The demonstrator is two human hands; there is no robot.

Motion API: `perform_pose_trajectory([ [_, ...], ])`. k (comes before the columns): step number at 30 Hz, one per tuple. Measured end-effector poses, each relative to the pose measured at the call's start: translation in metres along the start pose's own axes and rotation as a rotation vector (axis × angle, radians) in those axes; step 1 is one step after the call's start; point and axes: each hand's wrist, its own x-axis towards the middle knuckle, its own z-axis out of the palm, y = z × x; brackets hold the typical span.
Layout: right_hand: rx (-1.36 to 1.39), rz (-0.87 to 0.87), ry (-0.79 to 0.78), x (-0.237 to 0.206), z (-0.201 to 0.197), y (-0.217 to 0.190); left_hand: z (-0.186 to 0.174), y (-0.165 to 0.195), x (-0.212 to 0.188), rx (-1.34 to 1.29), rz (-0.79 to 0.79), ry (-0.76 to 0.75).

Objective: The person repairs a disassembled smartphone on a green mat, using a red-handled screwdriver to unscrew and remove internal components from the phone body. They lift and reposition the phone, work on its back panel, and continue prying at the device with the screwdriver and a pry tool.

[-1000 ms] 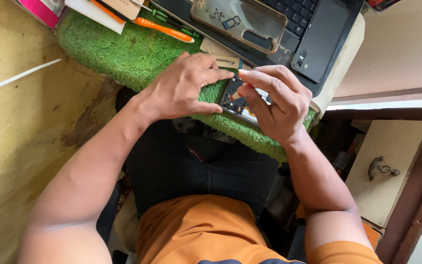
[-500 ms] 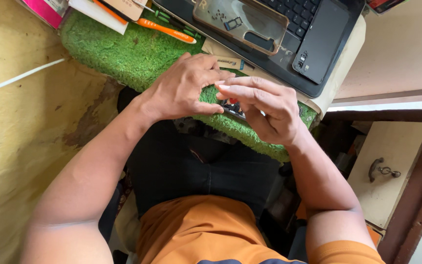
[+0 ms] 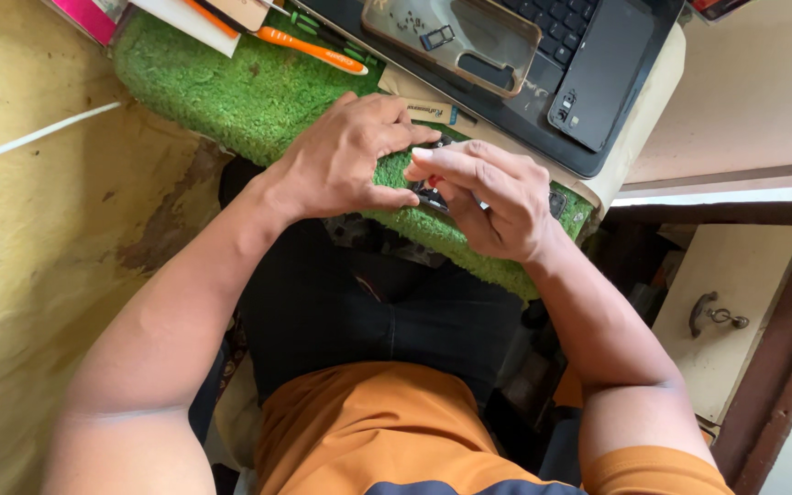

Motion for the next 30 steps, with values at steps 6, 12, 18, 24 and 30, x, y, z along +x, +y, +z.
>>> perform_pose_trajectory([
  [6,-0.105,0.035,0.141,-0.0027,0.0063,0.0024,0.0008,-0.0012,0.0000,-0.012,0.009,0.007],
  [12,0.023,-0.010,0.019,-0.0041,0.0046,0.0084,0.0011,-0.0012,0.0024,-0.007,-0.028,-0.026],
  [18,-0.028,0.047,0.090,-0.0014,0.0058,0.0041,0.0024,-0.0019,0.0010,-0.007,0.027,0.025],
  [24,0.091,0.086,0.020,-0.0009,-0.0002,0.0024,0.0035,-0.0023,0.0015,0.007,-0.039,-0.029],
  [30,0.007,0.107,0.100,-0.0011,0.0017,0.0048,0.0019,-0.0026,0.0018,-0.007,0.037,0.011],
])
